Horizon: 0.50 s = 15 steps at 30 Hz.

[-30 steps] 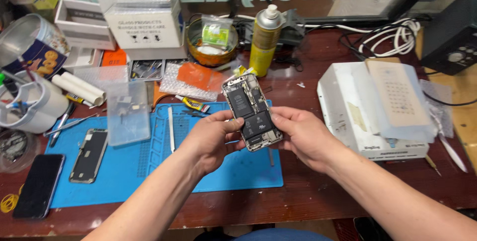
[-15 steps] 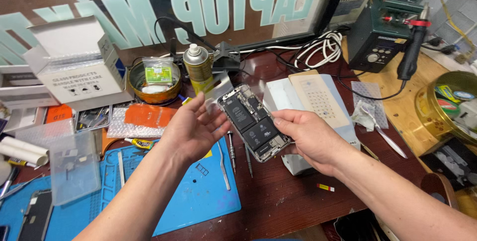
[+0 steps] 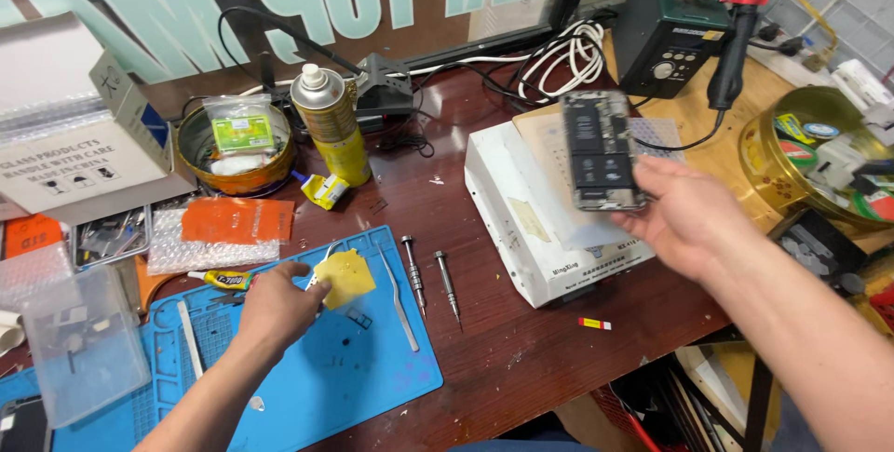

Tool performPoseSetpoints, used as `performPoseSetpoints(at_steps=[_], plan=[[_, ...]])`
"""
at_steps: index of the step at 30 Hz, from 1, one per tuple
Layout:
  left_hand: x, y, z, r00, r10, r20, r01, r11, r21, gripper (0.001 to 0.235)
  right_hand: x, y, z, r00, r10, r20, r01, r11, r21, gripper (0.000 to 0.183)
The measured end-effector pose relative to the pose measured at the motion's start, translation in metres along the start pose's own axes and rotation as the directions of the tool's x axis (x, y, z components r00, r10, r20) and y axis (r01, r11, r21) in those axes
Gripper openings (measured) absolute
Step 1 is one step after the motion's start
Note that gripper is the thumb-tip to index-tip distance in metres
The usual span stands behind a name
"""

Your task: The person wipes a white box with a cloth, then opens a clear plastic case to retrieve small electronic components. They place a disassembled smartphone on the box and use a metal spudger to pry and adjust internal parts near the battery and motherboard.

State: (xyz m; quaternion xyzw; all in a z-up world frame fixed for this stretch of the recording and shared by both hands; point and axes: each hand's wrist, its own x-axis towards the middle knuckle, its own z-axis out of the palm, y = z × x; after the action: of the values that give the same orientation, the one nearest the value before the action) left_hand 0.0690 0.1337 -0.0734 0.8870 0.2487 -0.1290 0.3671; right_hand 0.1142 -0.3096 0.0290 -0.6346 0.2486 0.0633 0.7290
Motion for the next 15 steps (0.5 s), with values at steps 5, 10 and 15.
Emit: performPoseSetpoints(at_steps=[5,10,15], plan=[[-0.012,0.01,0.008,0.966,0.192,-0.171,-0.163,0.972,0.166,0.052,0.034,-0.01,-0.042,0.997,-0.045,-0.062,0.05,0.996,0.068,0.025],[-0.043,0.113,0.071,0.961,0.221,0.167,-0.143,0.912,-0.386,0.037,0.074,-0.016,-0.074,1.0,-0.005,-0.002,0.005,0.994,0.109,0.024],[-0.068,0.224,0.127,0.94,0.16,0.301,-0.075,0.959,-0.273,0.051,0.101,-0.03,-0.111,0.996,0.041,0.075,-0.047,0.996,0.08,0.024]])
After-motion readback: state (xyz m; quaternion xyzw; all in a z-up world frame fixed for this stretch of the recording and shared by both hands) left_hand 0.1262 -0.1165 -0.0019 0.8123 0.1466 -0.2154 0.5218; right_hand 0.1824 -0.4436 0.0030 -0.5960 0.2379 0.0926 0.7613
